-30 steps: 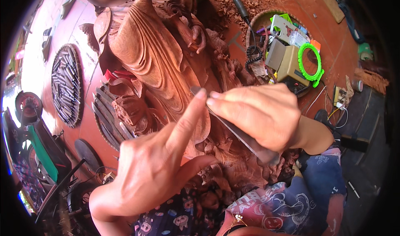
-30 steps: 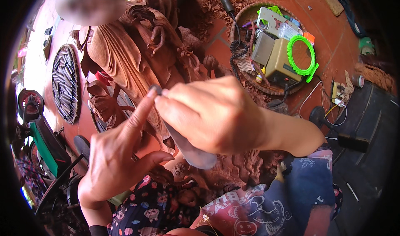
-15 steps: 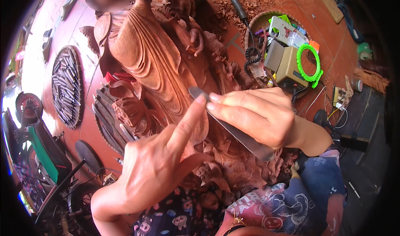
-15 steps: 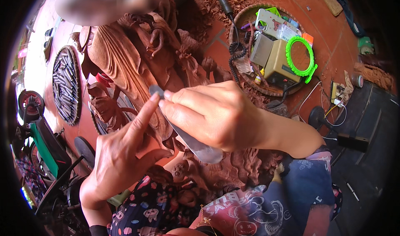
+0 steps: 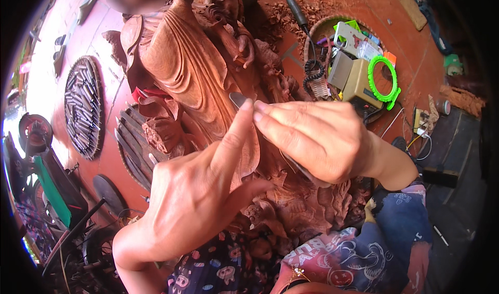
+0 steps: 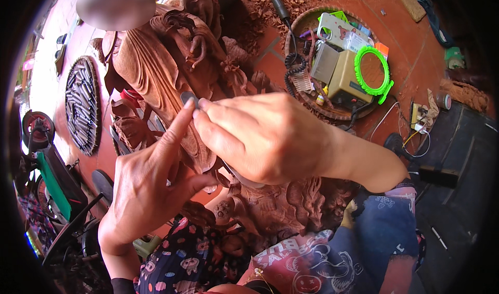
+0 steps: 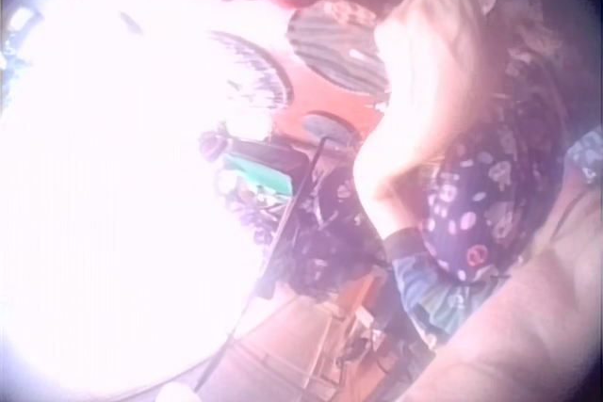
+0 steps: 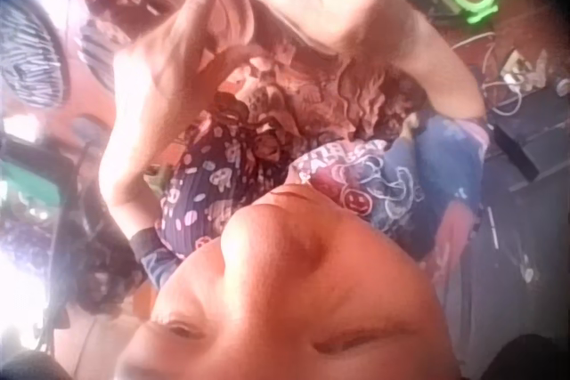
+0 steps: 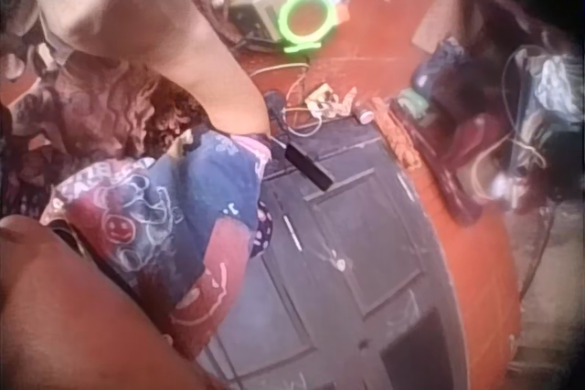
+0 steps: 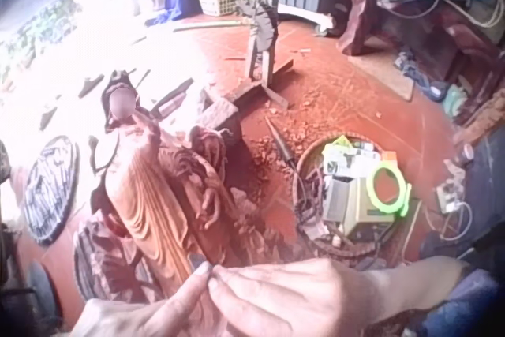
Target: The person carves a wooden statue using a chisel and a rotary tool. They refine the folds of the garment and details on the figure, switching between tools to shape and smooth the wood.
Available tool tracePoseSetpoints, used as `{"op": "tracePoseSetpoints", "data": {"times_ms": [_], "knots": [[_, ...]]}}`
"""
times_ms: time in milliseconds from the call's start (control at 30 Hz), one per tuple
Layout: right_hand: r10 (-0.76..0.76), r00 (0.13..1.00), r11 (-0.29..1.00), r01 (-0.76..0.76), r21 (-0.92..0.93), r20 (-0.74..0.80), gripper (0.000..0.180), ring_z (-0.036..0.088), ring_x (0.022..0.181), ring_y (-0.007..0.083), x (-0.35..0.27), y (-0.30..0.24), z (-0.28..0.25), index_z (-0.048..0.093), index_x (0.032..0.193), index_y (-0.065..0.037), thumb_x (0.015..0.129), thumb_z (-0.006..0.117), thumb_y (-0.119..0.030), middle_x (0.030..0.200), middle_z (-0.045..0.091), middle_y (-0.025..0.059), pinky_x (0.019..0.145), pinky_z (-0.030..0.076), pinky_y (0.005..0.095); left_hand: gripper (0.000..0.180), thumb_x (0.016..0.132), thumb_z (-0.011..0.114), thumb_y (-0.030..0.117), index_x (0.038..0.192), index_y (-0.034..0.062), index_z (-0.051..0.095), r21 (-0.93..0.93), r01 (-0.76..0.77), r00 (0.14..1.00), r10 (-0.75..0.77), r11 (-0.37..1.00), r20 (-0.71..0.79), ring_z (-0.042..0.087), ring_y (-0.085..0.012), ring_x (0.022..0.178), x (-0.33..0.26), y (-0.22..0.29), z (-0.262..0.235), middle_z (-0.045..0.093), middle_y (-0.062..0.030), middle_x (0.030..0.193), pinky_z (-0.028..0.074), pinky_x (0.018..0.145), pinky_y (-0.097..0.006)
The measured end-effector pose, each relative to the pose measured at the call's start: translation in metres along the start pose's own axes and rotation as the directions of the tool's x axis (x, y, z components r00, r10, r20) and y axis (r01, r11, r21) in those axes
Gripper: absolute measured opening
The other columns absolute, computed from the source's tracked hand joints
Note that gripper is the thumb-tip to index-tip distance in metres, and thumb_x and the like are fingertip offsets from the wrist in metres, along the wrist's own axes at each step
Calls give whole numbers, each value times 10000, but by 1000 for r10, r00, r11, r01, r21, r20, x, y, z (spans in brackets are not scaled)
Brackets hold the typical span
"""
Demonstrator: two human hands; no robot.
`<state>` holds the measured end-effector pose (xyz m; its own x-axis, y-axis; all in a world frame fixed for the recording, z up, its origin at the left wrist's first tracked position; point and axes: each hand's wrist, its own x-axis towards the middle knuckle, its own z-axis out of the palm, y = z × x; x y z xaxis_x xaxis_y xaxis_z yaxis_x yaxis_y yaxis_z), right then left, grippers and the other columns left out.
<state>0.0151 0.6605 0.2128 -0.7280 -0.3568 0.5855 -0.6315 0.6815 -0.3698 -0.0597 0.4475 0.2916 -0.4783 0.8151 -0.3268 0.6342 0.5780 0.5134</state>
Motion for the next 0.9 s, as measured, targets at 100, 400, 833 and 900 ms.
{"op": "tracePoseSetpoints", "data": {"times_ms": [100, 400, 833, 900], "knots": [[1, 999, 1000, -1, 9, 54, 360, 750, 853, 275, -6, -6, -8, 679, 1076, 121, 793, 665, -101, 1024, 723, 225, 745, 639, 350, 1078, 728, 890, 354, 1596, 44, 330, -54, -82, 996, 80, 995, -39, 568, -211, 522, -12, -9, 17, 535, -52, 610, 468, 533, -359], [49, 997, 993, -56, 105, 65, 317, 764, 839, 302, 3, 2, -14, 703, 1074, 101, 802, 687, -59, 994, 738, 227, 683, 643, 350, 1094, 729, 893, 329, 1611, 68, 301, -80, -43, 999, 43, 996, 3, 614, -241, 589, -9, -9, 10, 575, -77, 676, 490, 572, -375], [173, 978, 976, -187, 116, 120, 272, 776, 857, 298, 23, 3, -23, 740, 1052, 56, 782, 768, 37, 996, 765, 187, 707, 635, 345, 1054, 757, 874, 244, 1616, 74, 287, -130, -16, 1000, 16, 991, -1, 622, -272, 600, -2, -11, -2, 607, -107, 719, 502, 587, -396], [190, 972, 974, -205, 101, 137, 275, 775, 850, 296, 19, -5, -25, 739, 1048, 50, 774, 770, 41, 984, 765, 180, 707, 633, 344, 1034, 766, 869, 225, 1614, 77, 296, -188, 16, 999, -8, 982, 44, 616, -269, 597, -6, -10, 2, 603, -100, 719, 499, 582, -393]]}}
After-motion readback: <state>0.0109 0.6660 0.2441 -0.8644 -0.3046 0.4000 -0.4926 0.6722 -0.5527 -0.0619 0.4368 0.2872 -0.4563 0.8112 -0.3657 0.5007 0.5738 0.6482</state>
